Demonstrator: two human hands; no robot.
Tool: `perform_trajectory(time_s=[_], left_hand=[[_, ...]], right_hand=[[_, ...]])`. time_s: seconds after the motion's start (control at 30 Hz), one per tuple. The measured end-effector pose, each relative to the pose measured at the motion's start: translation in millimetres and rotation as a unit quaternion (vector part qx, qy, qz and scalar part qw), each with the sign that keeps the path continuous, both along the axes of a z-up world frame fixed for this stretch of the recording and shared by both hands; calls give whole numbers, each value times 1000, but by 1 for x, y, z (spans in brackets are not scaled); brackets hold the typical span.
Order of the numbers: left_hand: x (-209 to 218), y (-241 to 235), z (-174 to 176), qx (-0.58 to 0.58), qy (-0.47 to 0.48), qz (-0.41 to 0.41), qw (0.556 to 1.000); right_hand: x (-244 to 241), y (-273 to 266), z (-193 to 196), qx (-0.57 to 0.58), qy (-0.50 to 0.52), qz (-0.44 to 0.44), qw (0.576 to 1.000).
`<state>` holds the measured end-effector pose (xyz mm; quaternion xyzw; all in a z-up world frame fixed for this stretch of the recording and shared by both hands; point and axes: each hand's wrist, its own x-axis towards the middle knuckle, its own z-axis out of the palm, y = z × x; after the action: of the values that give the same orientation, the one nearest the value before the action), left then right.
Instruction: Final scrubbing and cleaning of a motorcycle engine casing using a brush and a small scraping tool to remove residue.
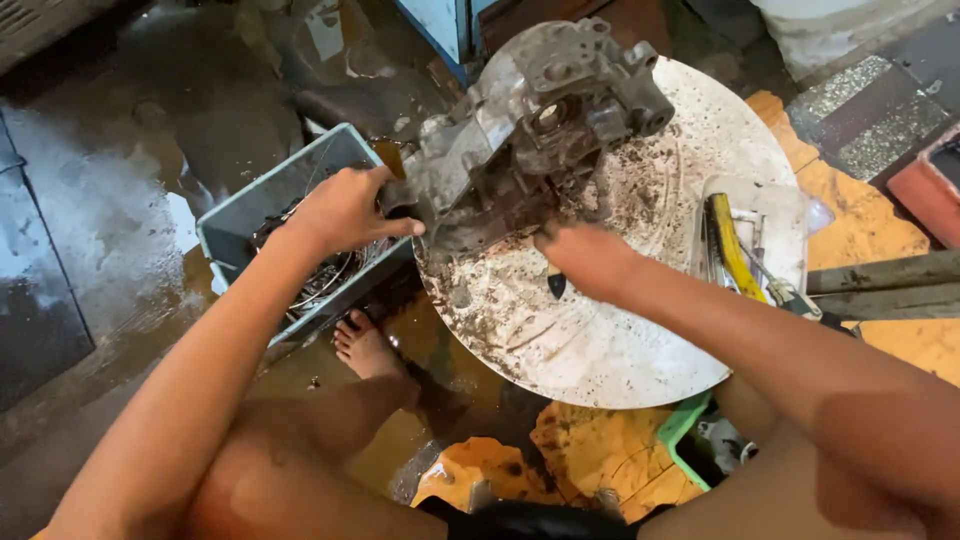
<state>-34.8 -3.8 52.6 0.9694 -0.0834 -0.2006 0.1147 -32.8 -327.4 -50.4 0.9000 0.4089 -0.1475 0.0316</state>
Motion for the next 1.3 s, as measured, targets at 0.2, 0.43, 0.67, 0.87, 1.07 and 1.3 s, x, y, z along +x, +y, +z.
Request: perform_trajectory(time_s=[0.2, 0.43, 0.67, 0.87, 1.07, 1.3], left_hand=[[0, 28, -65, -87, -119, -4, 989], [-15, 18, -85, -179, -214, 26, 960], [-36, -10, -99, -171, -238, 12, 956], [-70, -49, -82, -216, -205, 64, 953], [-86, -74, -54, -249, -154, 107, 950], [-80, -95, -46, -208, -105, 47, 971]], right_hand=[[1, 25, 34, 34, -48, 74, 996], [23, 0, 1, 11, -65, 57, 996], [37, -46, 3, 25, -37, 22, 999], [19, -62, 51, 93, 69, -33, 993], [-29, -58, 92, -11, 225, -161, 961], [-71, -31, 187, 343, 214, -14, 914]])
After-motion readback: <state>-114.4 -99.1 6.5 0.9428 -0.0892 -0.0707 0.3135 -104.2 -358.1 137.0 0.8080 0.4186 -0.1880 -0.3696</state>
